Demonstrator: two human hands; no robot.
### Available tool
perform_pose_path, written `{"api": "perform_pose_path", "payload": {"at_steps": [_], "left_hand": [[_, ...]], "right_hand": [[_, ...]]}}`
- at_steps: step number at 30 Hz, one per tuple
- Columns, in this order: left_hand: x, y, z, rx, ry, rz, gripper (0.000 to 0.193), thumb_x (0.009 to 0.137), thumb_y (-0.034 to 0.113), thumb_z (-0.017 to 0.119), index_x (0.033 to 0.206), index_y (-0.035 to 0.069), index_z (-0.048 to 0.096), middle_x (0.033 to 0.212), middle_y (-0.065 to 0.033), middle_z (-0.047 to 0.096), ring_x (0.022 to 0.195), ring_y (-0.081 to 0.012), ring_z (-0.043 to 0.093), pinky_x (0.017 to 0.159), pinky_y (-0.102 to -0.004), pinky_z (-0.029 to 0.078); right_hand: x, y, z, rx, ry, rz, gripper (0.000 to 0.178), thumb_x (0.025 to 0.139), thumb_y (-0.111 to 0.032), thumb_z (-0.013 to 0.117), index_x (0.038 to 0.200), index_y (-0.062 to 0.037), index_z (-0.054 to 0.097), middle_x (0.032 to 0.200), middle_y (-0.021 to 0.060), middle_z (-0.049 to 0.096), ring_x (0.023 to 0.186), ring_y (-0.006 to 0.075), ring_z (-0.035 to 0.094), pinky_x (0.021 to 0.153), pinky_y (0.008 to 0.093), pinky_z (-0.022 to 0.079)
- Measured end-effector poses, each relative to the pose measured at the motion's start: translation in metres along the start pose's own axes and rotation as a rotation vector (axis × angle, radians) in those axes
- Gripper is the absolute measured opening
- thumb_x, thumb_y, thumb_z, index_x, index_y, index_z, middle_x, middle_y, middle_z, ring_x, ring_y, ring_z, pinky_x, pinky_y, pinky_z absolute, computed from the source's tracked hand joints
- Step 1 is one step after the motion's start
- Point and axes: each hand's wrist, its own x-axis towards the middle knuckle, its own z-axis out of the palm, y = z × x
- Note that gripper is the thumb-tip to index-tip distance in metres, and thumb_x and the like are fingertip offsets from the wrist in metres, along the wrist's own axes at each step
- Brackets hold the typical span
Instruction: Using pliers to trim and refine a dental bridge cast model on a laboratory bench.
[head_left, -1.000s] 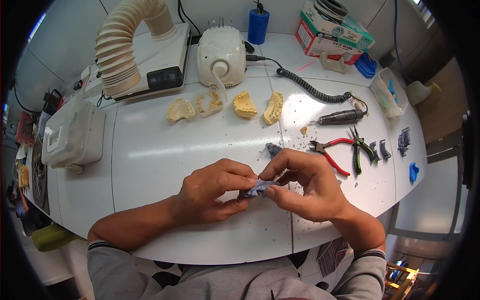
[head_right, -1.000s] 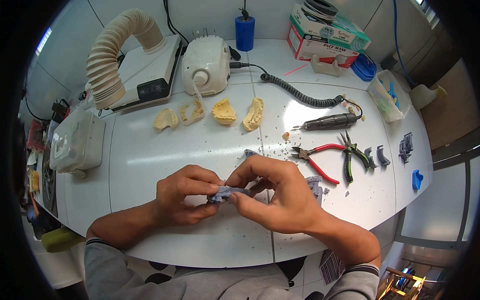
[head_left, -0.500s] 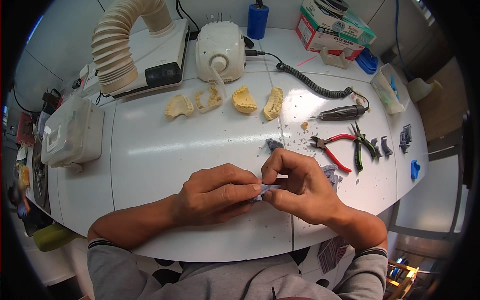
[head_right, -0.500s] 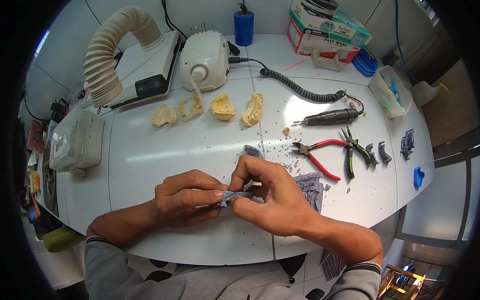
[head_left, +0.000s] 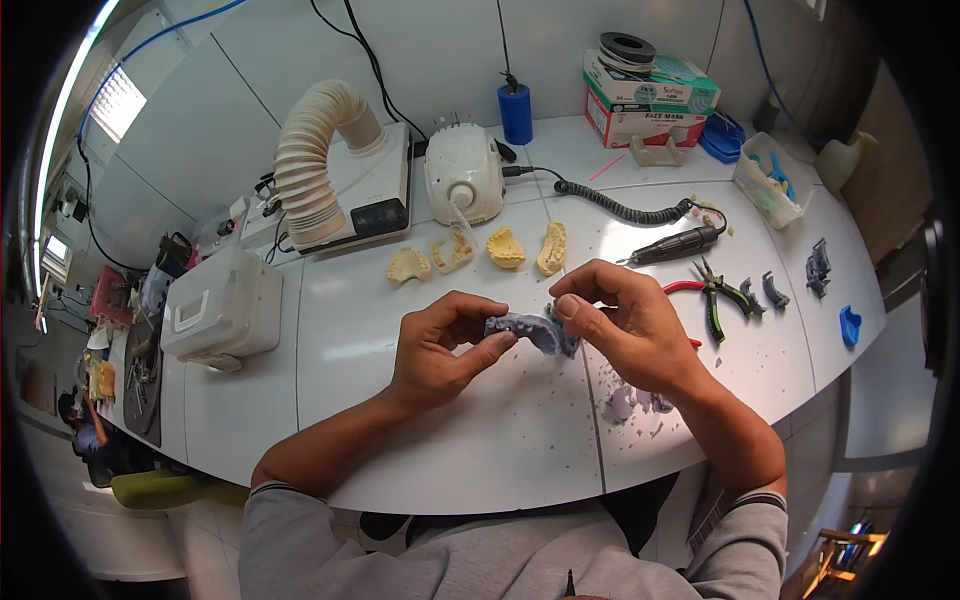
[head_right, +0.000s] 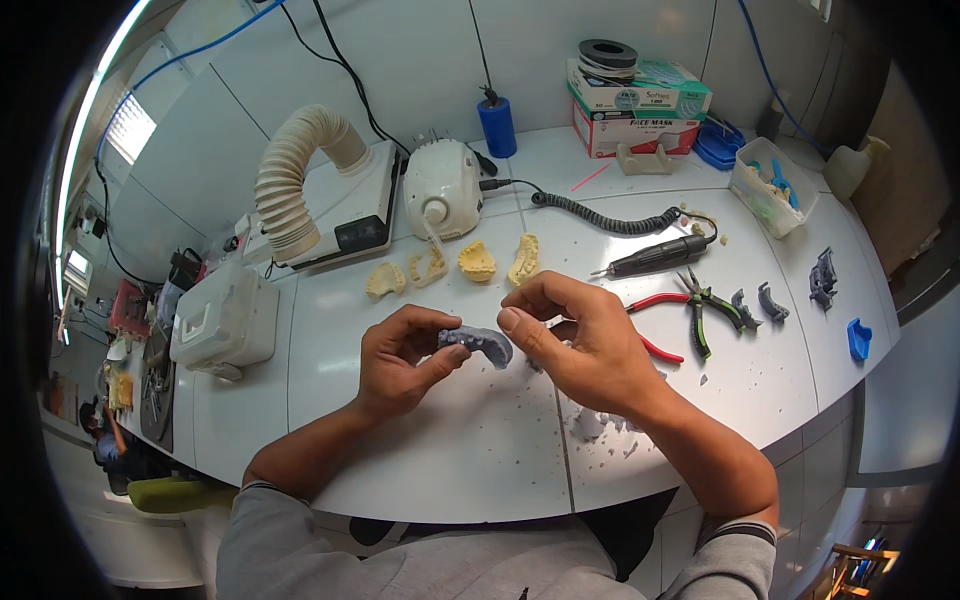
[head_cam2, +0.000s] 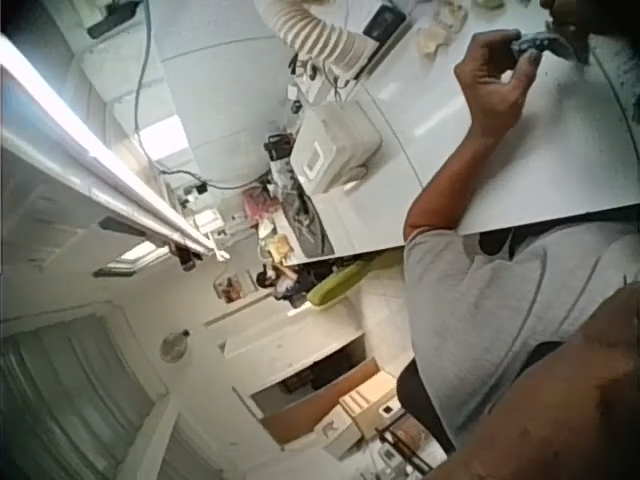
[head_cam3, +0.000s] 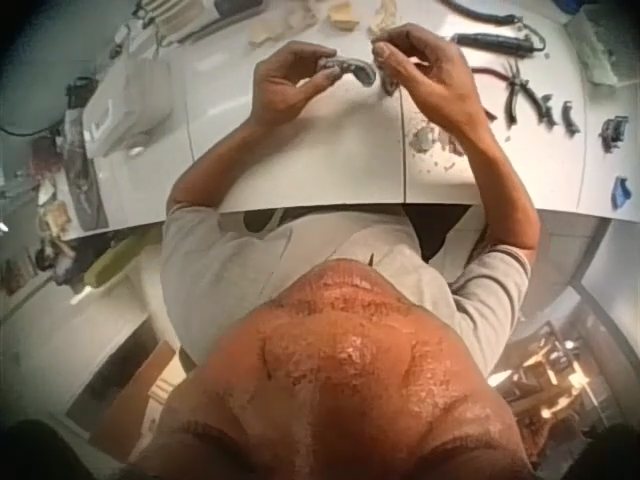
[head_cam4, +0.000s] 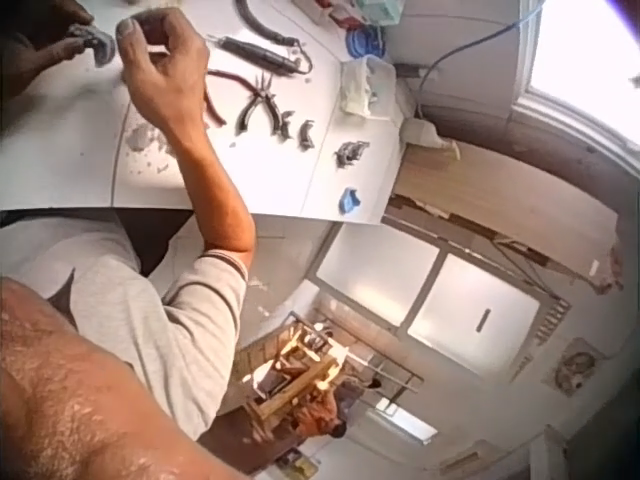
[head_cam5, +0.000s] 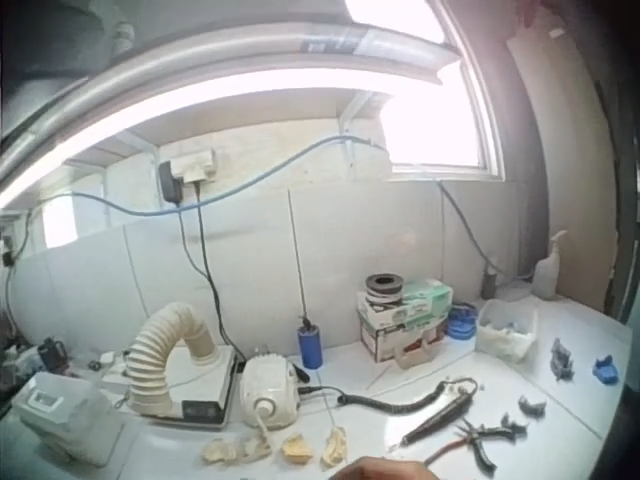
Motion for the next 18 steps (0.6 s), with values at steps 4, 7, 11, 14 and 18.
{"api": "perform_pose_path", "payload": {"at_steps": [4, 7, 11, 14, 18], "left_hand": [[0.003, 0.009, -0.021, 0.488, 0.044, -0.007, 0.024, 0.095, 0.009, 0.082, 0.115, -0.001, 0.074, 0.097, -0.0090, 0.080, 0.080, -0.0096, 0.072, 0.070, -0.0226, 0.055], [-0.006, 0.017, -0.037, 0.723, 0.151, 0.050, 0.023, 0.093, 0.012, 0.083, 0.112, 0.000, 0.076, 0.095, -0.0085, 0.081, 0.079, -0.0108, 0.073, 0.066, -0.0230, 0.052], [-0.021, 0.010, -0.050, 1.014, 0.239, 0.180, 0.028, 0.086, 0.017, 0.089, 0.107, 0.002, 0.078, 0.113, -0.0127, 0.079, 0.102, -0.0208, 0.072, 0.074, -0.0303, 0.054], [-0.034, -0.009, -0.056, 1.004, 0.237, 0.113, 0.035, 0.081, 0.021, 0.092, 0.107, 0.003, 0.077, 0.119, -0.0141, 0.074, 0.108, -0.0251, 0.067, 0.078, -0.0329, 0.053], [-0.035, 0.000, -0.043, 0.922, 0.237, 0.042, 0.051, 0.084, 0.036, 0.092, 0.118, 0.003, 0.071, 0.115, -0.0080, 0.068, 0.089, -0.0166, 0.058, 0.075, -0.0307, 0.050]], "right_hand": [[0.010, 0.004, -0.022, 0.045, 0.125, -0.146, 0.030, 0.105, -0.022, 0.070, 0.119, 0.0051, 0.069, 0.100, 0.0093, 0.072, 0.093, 0.0136, 0.069, 0.081, 0.0297, 0.061], [0.013, 0.007, -0.041, 0.027, 0.215, -0.204, 0.028, 0.105, -0.020, 0.069, 0.120, 0.0038, 0.069, 0.101, 0.0088, 0.071, 0.092, 0.0140, 0.071, 0.082, 0.0302, 0.061], [0.017, 0.007, -0.055, 0.027, 0.263, -0.215, 0.028, 0.105, -0.021, 0.068, 0.120, 0.0032, 0.069, 0.103, 0.0090, 0.072, 0.093, 0.0144, 0.071, 0.081, 0.0294, 0.060], [0.017, 0.002, -0.052, 0.024, 0.239, -0.219, 0.028, 0.105, -0.020, 0.068, 0.121, 0.0035, 0.069, 0.104, 0.0102, 0.072, 0.094, 0.0150, 0.072, 0.081, 0.0297, 0.060], [0.011, 0.001, -0.048, 0.009, 0.215, -0.197, 0.027, 0.105, -0.019, 0.067, 0.119, 0.0040, 0.069, 0.103, 0.0105, 0.073, 0.092, 0.0155, 0.073, 0.081, 0.0306, 0.061]]}}
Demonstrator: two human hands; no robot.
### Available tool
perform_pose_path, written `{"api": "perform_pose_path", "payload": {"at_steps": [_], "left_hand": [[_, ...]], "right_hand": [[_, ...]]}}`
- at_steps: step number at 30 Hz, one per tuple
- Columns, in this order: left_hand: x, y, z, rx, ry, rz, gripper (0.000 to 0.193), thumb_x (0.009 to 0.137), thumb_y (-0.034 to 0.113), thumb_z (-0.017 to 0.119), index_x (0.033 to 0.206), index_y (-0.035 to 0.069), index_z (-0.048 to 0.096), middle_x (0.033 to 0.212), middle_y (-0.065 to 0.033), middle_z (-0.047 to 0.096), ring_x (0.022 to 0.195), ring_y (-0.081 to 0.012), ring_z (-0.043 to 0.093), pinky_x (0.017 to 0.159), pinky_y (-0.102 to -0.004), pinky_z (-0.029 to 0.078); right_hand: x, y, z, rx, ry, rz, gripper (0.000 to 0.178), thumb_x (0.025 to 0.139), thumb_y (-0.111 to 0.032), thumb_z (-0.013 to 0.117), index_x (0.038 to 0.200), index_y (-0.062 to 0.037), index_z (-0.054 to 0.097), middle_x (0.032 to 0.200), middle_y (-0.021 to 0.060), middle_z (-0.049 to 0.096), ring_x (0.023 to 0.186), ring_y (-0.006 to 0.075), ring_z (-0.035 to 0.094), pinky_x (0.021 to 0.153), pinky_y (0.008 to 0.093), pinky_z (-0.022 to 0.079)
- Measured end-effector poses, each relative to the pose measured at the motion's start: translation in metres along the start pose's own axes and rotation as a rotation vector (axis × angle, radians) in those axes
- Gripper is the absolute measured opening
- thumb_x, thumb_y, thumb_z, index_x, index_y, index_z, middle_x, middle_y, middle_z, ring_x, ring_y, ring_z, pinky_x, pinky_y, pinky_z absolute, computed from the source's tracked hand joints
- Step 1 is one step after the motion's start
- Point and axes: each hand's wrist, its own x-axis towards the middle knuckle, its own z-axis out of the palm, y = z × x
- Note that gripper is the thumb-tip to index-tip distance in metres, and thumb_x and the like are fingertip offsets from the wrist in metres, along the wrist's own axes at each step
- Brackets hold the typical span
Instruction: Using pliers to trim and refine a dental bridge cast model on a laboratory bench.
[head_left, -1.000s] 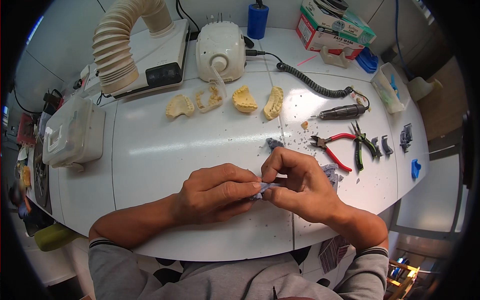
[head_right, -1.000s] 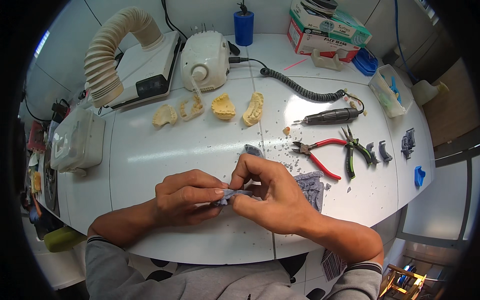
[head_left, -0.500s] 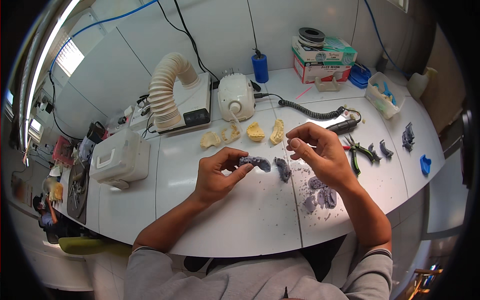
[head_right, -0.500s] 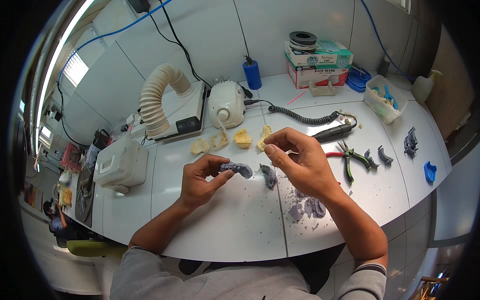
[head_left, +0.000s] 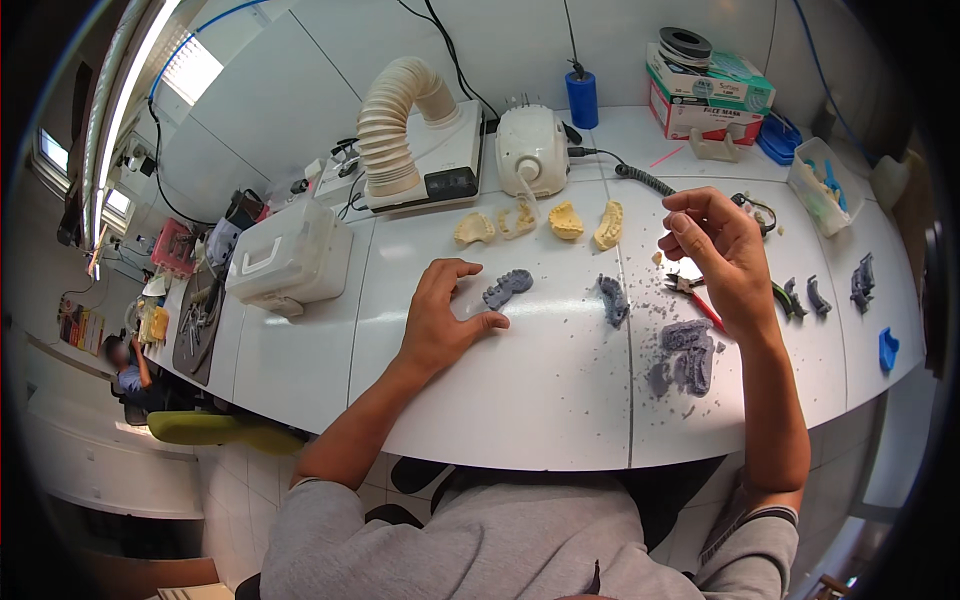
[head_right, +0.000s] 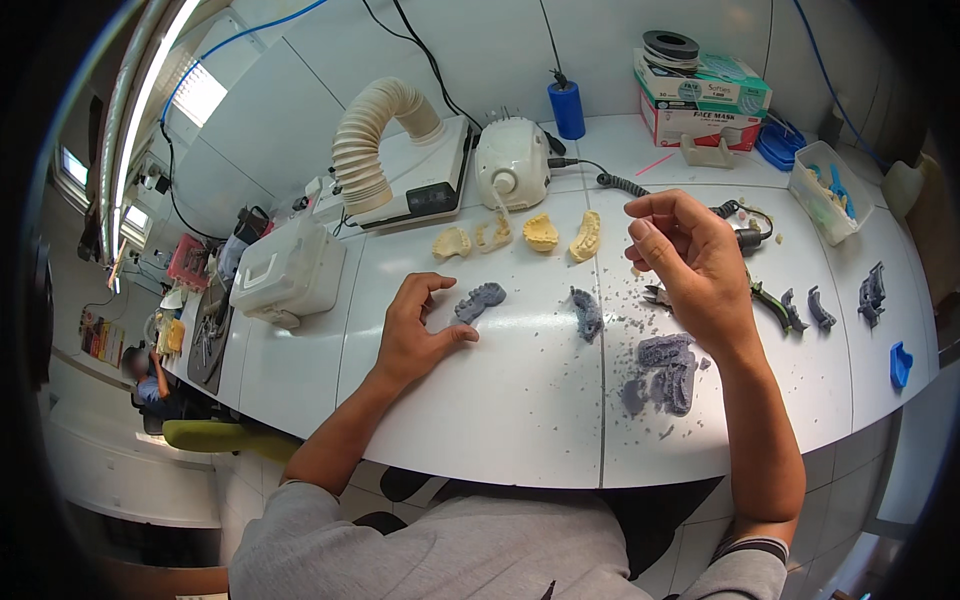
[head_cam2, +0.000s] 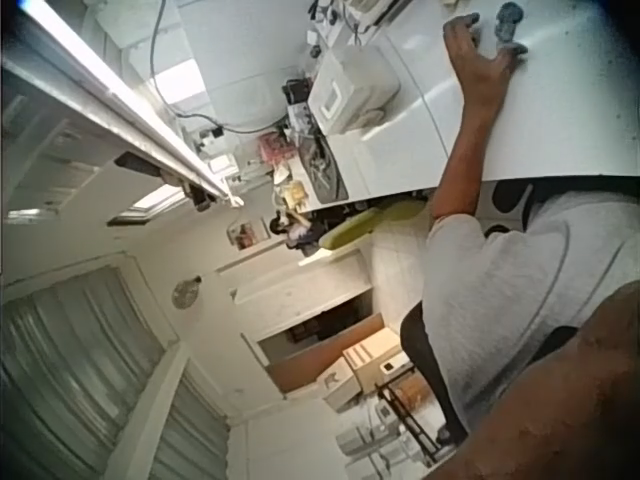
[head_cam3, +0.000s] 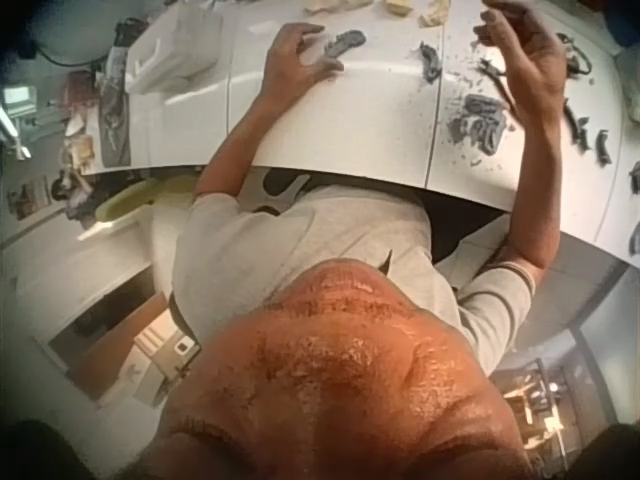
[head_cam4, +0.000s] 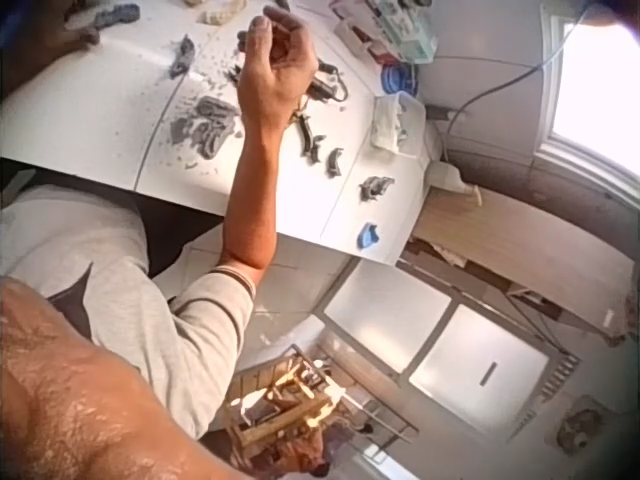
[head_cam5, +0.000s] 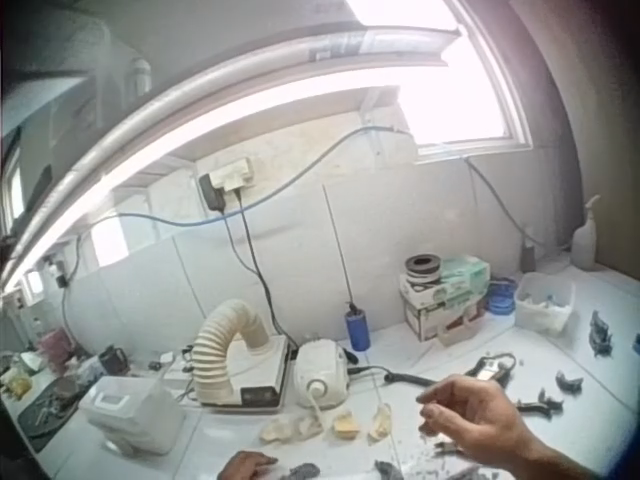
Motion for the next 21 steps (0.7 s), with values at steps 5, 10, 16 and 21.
{"api": "perform_pose_path", "payload": {"at_steps": [5, 10, 16, 21], "left_hand": [[-0.002, -0.022, 0.001, -0.522, 0.135, -0.295, 0.052, 0.107, 0.052, 0.063, 0.117, 0.001, 0.068, 0.106, -0.0025, 0.063, 0.087, -0.0104, 0.050, 0.078, -0.0262, 0.046], [0.027, -0.018, 0.004, -0.684, 0.232, -0.658, 0.065, 0.114, 0.060, 0.037, 0.094, 0.006, 0.067, 0.088, 0.0005, 0.060, 0.073, -0.0054, 0.041, 0.063, -0.0216, 0.033], [0.041, -0.016, 0.026, -0.632, 0.242, -0.445, 0.060, 0.114, 0.057, 0.036, 0.086, 0.010, 0.062, 0.079, 0.0024, 0.055, 0.068, -0.0055, 0.042, 0.059, -0.0224, 0.030], [0.040, -0.009, 0.023, -0.653, 0.186, -0.365, 0.057, 0.115, 0.052, 0.036, 0.087, 0.010, 0.062, 0.079, 0.0026, 0.056, 0.071, -0.0062, 0.044, 0.063, -0.0234, 0.032]], "right_hand": [[0.002, -0.008, 0.005, -0.266, -0.123, -0.117, 0.014, 0.101, -0.007, 0.068, 0.103, 0.0054, 0.072, 0.081, 0.0109, 0.074, 0.076, 0.0146, 0.072, 0.074, 0.0310, 0.059], [-0.004, -0.015, 0.020, -0.860, -0.403, 0.067, 0.034, 0.091, -0.033, 0.079, 0.098, -0.0007, 0.070, 0.080, 0.0156, 0.072, 0.074, 0.0320, 0.070, 0.070, 0.0428, 0.053], [-0.019, 0.011, 0.040, -1.074, -0.434, -0.054, 0.042, 0.085, -0.033, 0.083, 0.100, 0.0024, 0.068, 0.095, 0.0155, 0.067, 0.091, 0.0322, 0.066, 0.086, 0.0438, 0.049], [-0.019, 0.017, 0.036, -0.981, -0.390, -0.048, 0.033, 0.083, -0.021, 0.084, 0.101, 0.0006, 0.067, 0.093, 0.0144, 0.064, 0.085, 0.0310, 0.063, 0.081, 0.0436, 0.047]]}}
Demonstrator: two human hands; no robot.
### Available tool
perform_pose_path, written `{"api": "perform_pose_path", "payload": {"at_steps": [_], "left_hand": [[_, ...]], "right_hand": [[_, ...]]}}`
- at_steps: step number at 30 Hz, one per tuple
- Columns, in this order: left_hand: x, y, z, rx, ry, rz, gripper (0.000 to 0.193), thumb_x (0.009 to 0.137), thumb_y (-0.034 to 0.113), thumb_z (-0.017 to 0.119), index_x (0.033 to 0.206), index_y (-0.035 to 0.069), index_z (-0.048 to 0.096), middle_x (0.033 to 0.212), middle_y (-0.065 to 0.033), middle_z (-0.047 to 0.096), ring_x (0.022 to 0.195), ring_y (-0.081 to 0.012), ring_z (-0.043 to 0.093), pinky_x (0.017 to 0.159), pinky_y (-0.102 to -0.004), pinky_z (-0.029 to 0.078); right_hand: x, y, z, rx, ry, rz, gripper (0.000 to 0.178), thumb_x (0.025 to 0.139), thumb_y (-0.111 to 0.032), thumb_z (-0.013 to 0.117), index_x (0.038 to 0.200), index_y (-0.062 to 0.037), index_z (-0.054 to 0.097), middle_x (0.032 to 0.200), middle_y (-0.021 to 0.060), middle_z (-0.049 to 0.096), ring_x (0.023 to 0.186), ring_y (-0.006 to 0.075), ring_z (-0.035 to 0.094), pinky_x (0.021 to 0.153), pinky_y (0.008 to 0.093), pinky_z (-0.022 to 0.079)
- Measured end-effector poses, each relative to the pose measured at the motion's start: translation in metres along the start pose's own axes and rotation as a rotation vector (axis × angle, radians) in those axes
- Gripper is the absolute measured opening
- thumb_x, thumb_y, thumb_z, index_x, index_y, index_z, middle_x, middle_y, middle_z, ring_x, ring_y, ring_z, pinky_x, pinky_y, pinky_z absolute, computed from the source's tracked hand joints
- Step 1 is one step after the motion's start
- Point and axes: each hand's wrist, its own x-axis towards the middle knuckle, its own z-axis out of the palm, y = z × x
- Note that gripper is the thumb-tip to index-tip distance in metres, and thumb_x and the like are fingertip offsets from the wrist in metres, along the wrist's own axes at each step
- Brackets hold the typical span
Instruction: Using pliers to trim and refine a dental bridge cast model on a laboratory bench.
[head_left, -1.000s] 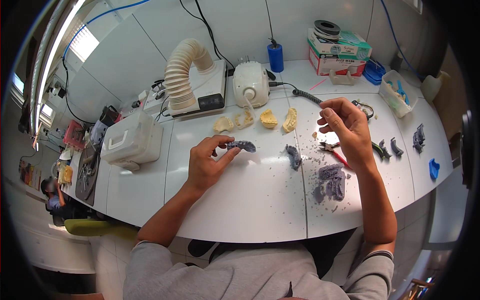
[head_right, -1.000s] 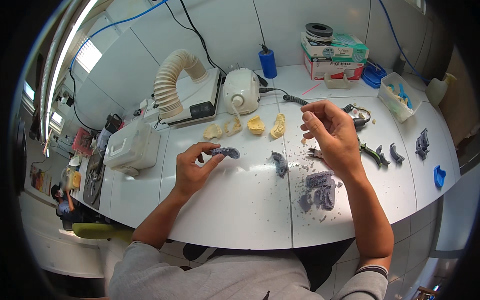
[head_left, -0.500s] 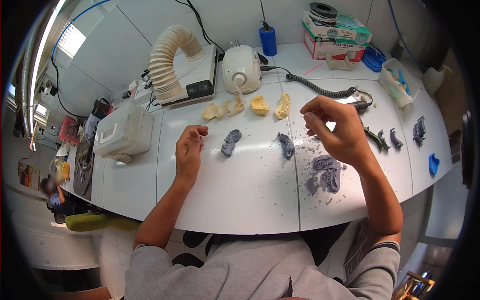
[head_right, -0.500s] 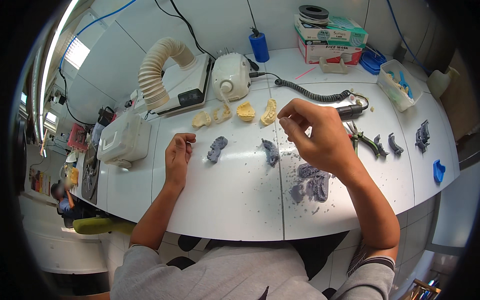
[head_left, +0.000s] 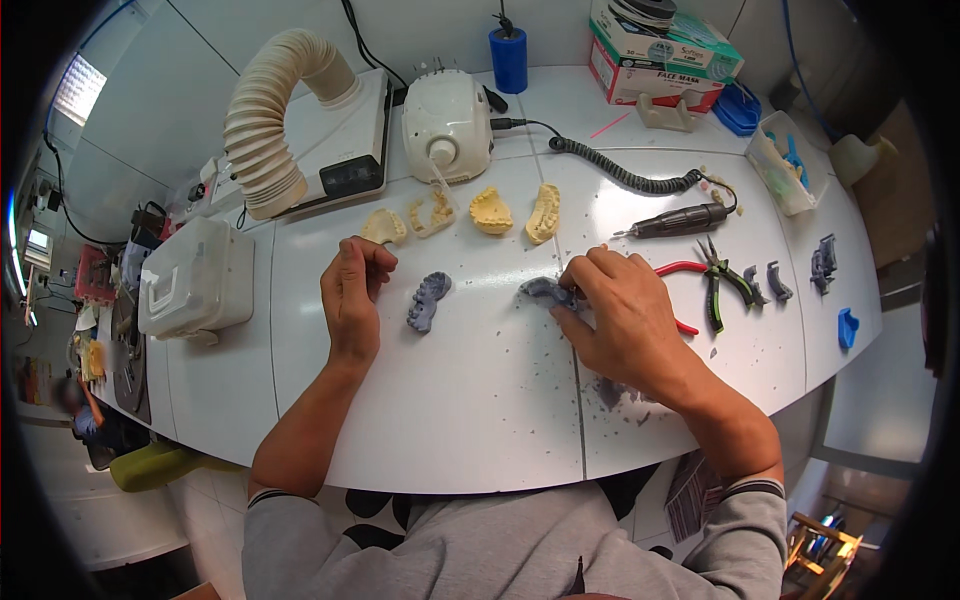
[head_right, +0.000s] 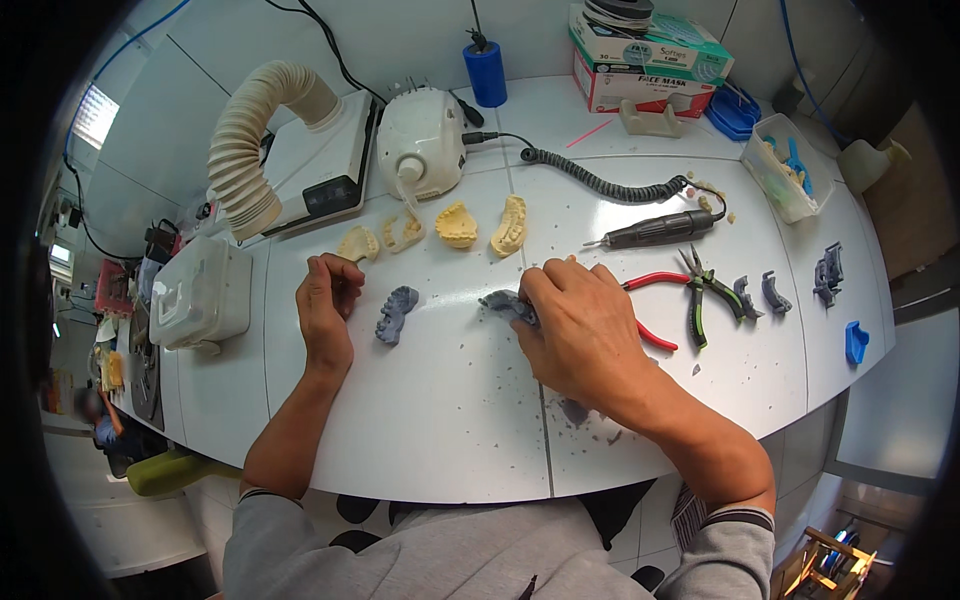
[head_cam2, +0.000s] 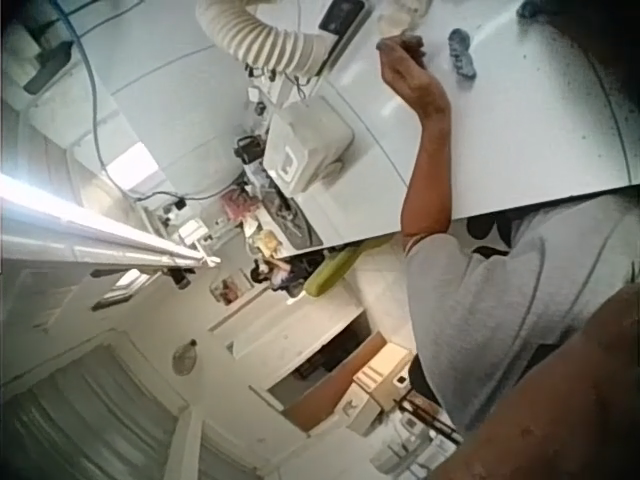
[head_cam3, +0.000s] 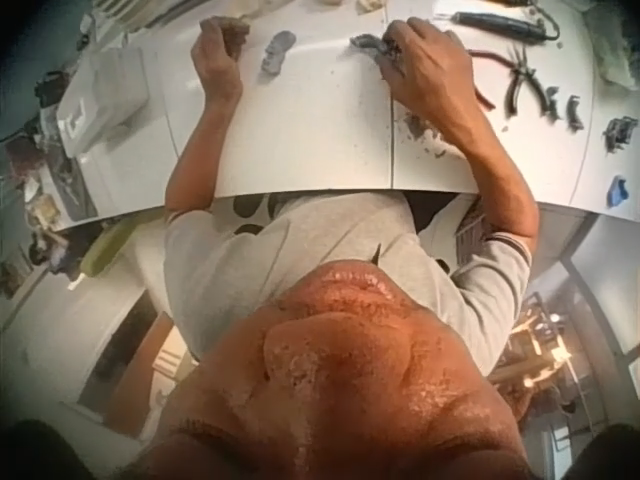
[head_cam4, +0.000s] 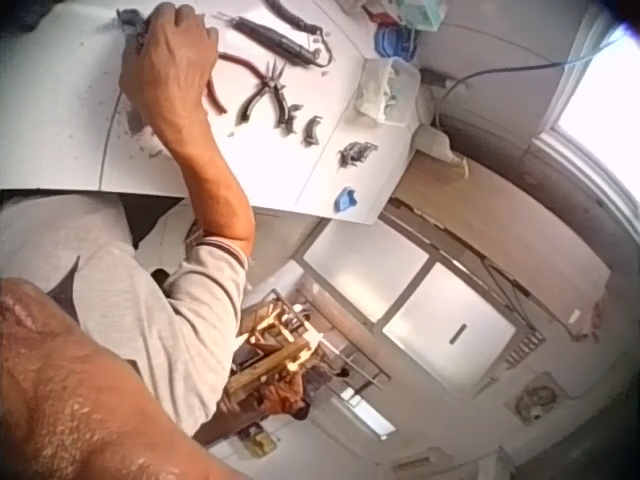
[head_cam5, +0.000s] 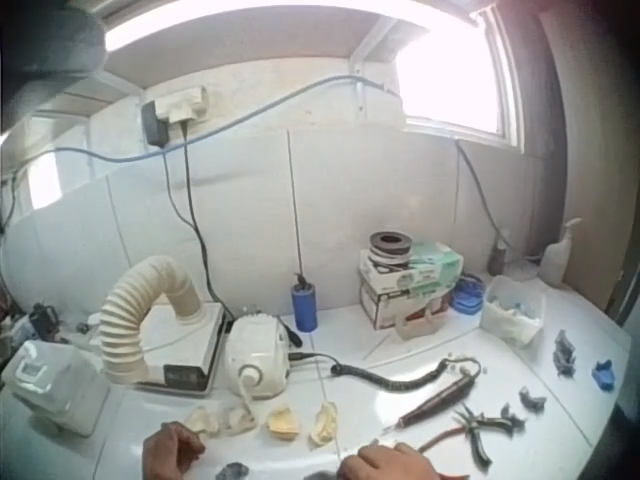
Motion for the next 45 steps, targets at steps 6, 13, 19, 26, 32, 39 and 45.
{"api": "perform_pose_path", "payload": {"at_steps": [6, 13, 19, 26, 32, 39, 45], "left_hand": [[-0.002, -0.002, -0.007, -0.005, -0.019, -0.002, 0.055, 0.116, 0.050, 0.036, 0.091, 0.009, 0.064, 0.085, 0.0014, 0.059, 0.076, -0.0071, 0.047, 0.068, -0.0235, 0.035], [-0.008, 0.002, -0.010, 0.047, 0.003, 0.364, 0.030, 0.112, 0.030, 0.055, 0.102, 0.004, 0.066, 0.096, -0.0041, 0.064, 0.081, -0.0116, 0.053, 0.074, -0.0258, 0.044], [-0.039, 0.065, 0.035, 0.331, -0.307, 0.628, 0.038, 0.089, 0.017, 0.086, 0.121, 0.004, 0.069, 0.114, -0.0128, 0.066, 0.084, -0.0155, 0.060, 0.068, -0.0294, 0.051], [-0.039, 0.055, 0.084, -0.061, -0.575, 0.029, 0.032, 0.093, 0.012, 0.084, 0.117, -0.002, 0.066, 0.111, -0.0124, 0.072, 0.100, -0.0184, 0.075, 0.088, -0.0309, 0.063], [-0.042, 0.040, 0.109, -0.089, -0.479, 0.069, 0.021, 0.098, 0.010, 0.079, 0.108, -0.002, 0.064, 0.097, -0.0092, 0.073, 0.093, -0.0142, 0.074, 0.087, -0.0289, 0.063], [-0.049, 0.024, 0.101, -0.083, -0.519, 0.075, 0.018, 0.104, 0.011, 0.071, 0.098, 0.001, 0.058, 0.087, -0.0010, 0.061, 0.074, -0.0039, 0.055, 0.065, -0.0212, 0.046], [-0.050, 0.030, 0.102, 0.015, -0.510, 0.160, 0.027, 0.105, 0.023, 0.072, 0.098, 0.001, 0.057, 0.084, -0.0023, 0.059, 0.071, -0.0050, 0.054, 0.060, -0.0228, 0.044]], "right_hand": [[0.004, 0.013, 0.012, 0.077, 0.073, -0.012, 0.028, 0.082, -0.012, 0.085, 0.103, -0.0041, 0.069, 0.093, 0.0105, 0.064, 0.082, 0.0288, 0.060, 0.074, 0.0413, 0.044], [0.004, 0.007, 0.006, 0.026, 0.130, -0.108, 0.028, 0.085, -0.014, 0.084, 0.106, -0.0030, 0.069, 0.086, 0.0107, 0.062, 0.083, 0.0293, 0.063, 0.080, 0.0414, 0.048], [-0.005, 0.002, -0.022, 0.419, 0.027, -0.192, 0.030, 0.090, -0.004, 0.077, 0.118, -0.0023, 0.067, 0.102, 0.0162, 0.071, 0.088, 0.0325, 0.072, 0.075, 0.0409, 0.058], [-0.005, 0.008, -0.026, 0.527, 0.186, -0.201, 0.036, 0.089, 0.006, 0.073, 0.124, 0.0004, 0.066, 0.103, 0.0173, 0.075, 0.093, 0.0289, 0.078, 0.082, 0.0363, 0.063], [-0.012, 0.025, -0.006, 0.818, 0.208, 0.016, 0.040, 0.093, 0.002, 0.072, 0.131, 0.0068, 0.059, 0.097, 0.0160, 0.077, 0.090, 0.0221, 0.079, 0.083, 0.0332, 0.064], [-0.021, 0.028, -0.007, 1.091, 0.003, 0.167, 0.042, 0.093, -0.006, 0.077, 0.127, 0.0122, 0.060, 0.099, 0.0190, 0.076, 0.092, 0.0208, 0.079, 0.085, 0.0324, 0.064], [-0.020, 0.021, -0.020, 0.886, 0.047, 0.113, 0.030, 0.094, -0.003, 0.074, 0.119, 0.0111, 0.065, 0.096, 0.0215, 0.078, 0.088, 0.0243, 0.081, 0.080, 0.0331, 0.066]]}}
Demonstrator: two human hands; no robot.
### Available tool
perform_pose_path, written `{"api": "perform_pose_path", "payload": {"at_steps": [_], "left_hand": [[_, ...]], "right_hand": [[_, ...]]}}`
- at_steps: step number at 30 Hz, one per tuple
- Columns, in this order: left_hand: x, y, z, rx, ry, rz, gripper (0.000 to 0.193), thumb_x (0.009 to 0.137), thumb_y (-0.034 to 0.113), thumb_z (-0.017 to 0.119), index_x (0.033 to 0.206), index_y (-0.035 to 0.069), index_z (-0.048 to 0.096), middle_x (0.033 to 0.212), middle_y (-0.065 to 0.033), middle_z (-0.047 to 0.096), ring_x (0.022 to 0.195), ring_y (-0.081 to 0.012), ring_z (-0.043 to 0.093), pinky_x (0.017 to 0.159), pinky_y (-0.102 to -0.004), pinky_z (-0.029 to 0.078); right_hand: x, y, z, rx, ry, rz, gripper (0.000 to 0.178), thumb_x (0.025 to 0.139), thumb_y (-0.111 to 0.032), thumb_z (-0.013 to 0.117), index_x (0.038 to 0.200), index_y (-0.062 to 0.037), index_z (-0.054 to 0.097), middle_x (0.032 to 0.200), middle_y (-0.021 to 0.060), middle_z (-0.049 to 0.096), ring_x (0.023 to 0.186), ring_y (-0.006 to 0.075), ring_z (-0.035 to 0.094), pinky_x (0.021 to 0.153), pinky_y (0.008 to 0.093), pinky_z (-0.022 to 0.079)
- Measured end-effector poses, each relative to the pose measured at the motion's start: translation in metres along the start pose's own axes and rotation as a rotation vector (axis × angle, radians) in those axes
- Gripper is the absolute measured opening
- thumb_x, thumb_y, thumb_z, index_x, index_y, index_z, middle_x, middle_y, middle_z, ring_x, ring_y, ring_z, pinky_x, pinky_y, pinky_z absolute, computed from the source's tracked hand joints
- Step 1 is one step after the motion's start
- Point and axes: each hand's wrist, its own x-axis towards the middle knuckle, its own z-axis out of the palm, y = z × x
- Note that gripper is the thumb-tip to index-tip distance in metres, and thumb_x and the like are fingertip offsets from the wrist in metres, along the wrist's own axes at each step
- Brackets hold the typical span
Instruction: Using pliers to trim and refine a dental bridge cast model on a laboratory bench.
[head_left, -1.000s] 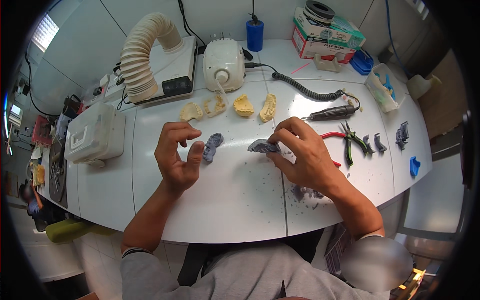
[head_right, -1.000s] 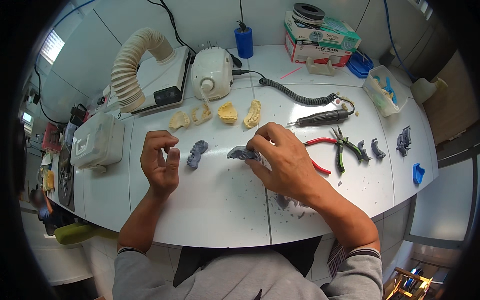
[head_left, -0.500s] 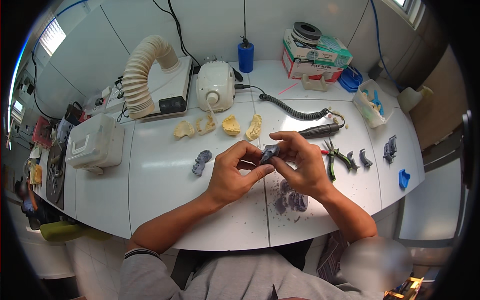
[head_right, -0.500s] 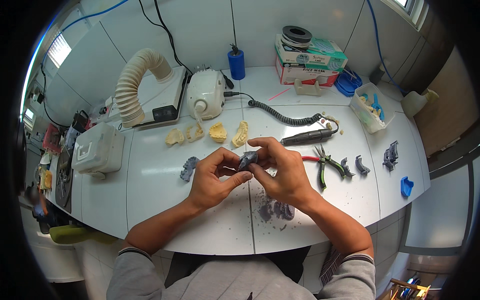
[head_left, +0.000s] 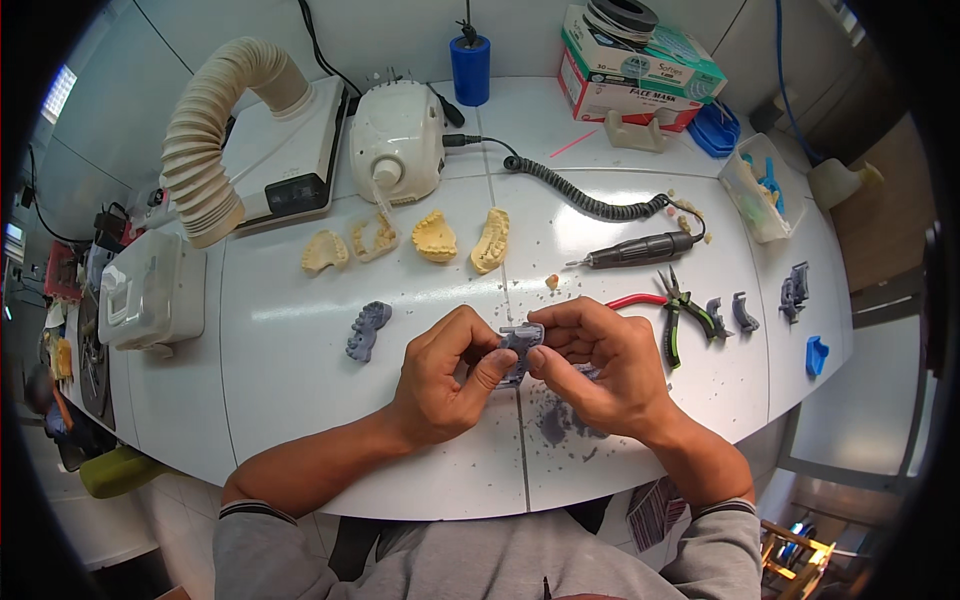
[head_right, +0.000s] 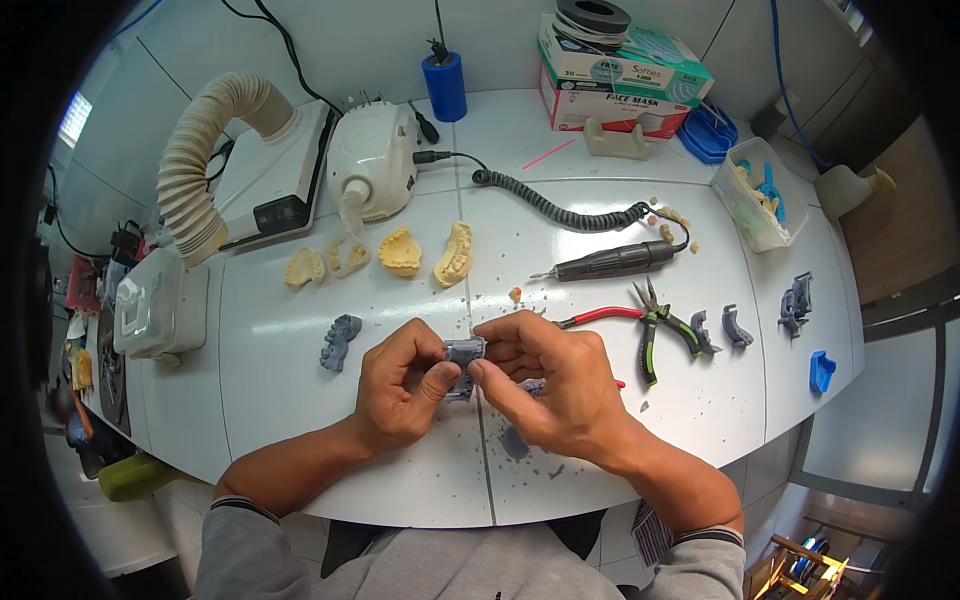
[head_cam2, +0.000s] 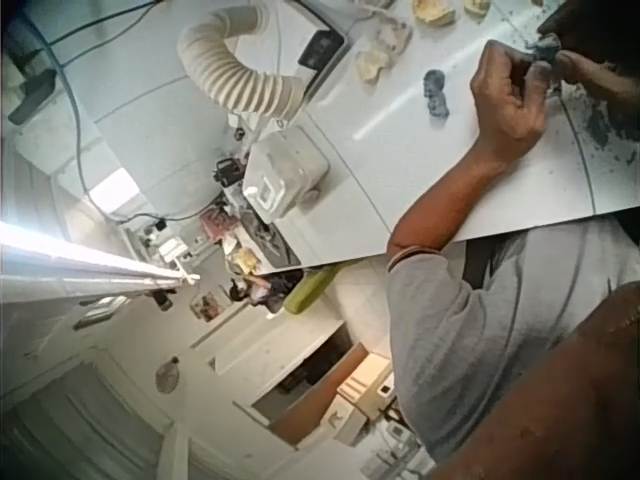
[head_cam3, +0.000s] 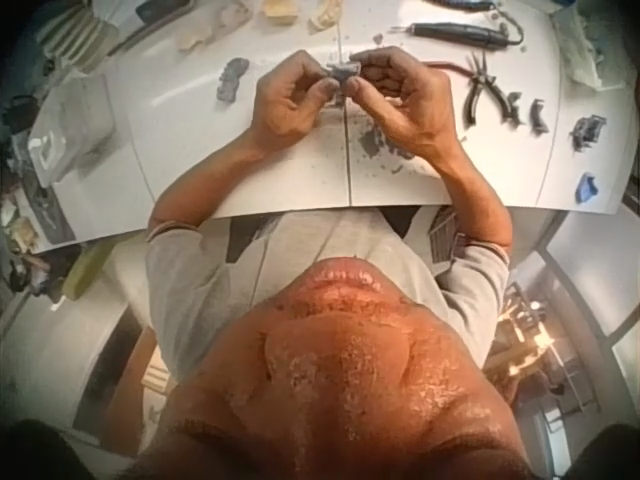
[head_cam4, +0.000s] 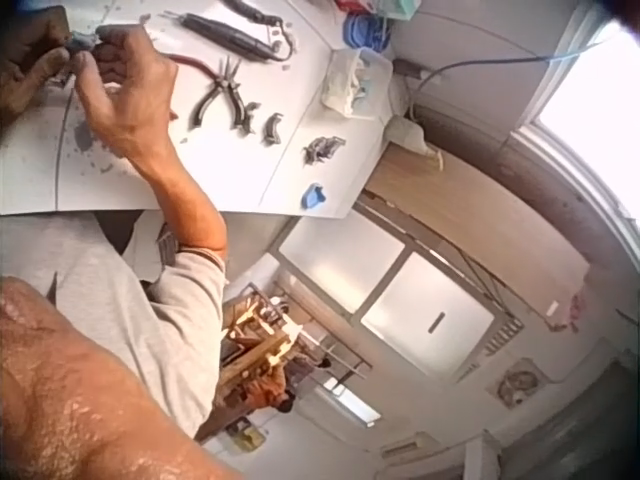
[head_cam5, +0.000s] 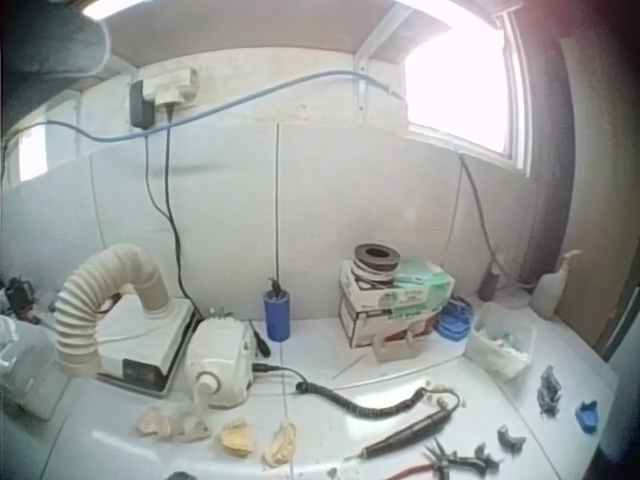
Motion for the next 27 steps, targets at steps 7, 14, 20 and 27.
{"api": "perform_pose_path", "payload": {"at_steps": [7, 14, 20, 27], "left_hand": [[-0.002, 0.001, 0.007, 0.222, -0.039, 0.060, 0.035, 0.100, 0.027, 0.078, 0.107, -0.001, 0.058, 0.088, -0.0104, 0.064, 0.069, -0.0155, 0.063, 0.062, -0.0304, 0.053], [-0.001, -0.010, 0.002, -0.315, 0.115, -0.088, 0.031, 0.108, 0.027, 0.067, 0.115, 0.002, 0.050, 0.101, -0.0097, 0.065, 0.087, -0.0131, 0.068, 0.075, -0.0277, 0.055], [0.004, -0.010, -0.002, -0.375, 0.176, -0.128, 0.020, 0.110, 0.019, 0.060, 0.108, 0.005, 0.045, 0.113, -0.0172, 0.068, 0.091, -0.0145, 0.071, 0.074, -0.0275, 0.056], [0.001, -0.008, -0.006, -0.431, 0.085, -0.170, 0.020, 0.105, 0.012, 0.061, 0.109, 0.005, 0.043, 0.114, -0.0219, 0.068, 0.090, -0.0172, 0.073, 0.073, -0.0288, 0.060]], "right_hand": [[-0.006, 0.001, 0.004, -0.106, 0.043, -0.019, 0.025, 0.095, 0.000, 0.072, 0.119, 0.0066, 0.069, 0.097, 0.0206, 0.079, 0.087, 0.0258, 0.081, 0.078, 0.0334, 0.066], [0.010, -0.003, -0.052, -0.551, 0.184, -0.301, 0.028, 0.087, -0.009, 0.084, 0.111, 0.0000, 0.073, 0.093, 0.0141, 0.078, 0.083, 0.0252, 0.078, 0.073, 0.0348, 0.062], [-0.001, -0.010, -0.070, -1.028, -0.084, -0.073, 0.044, 0.078, -0.026, 0.091, 0.112, -0.0085, 0.071, 0.106, 0.0077, 0.061, 0.105, 0.0252, 0.060, 0.093, 0.0408, 0.047], [-0.005, -0.004, -0.063, -1.060, -0.108, 0.011, 0.044, 0.070, -0.018, 0.089, 0.110, -0.0092, 0.072, 0.104, 0.0070, 0.058, 0.101, 0.0277, 0.058, 0.092, 0.0418, 0.048]]}}
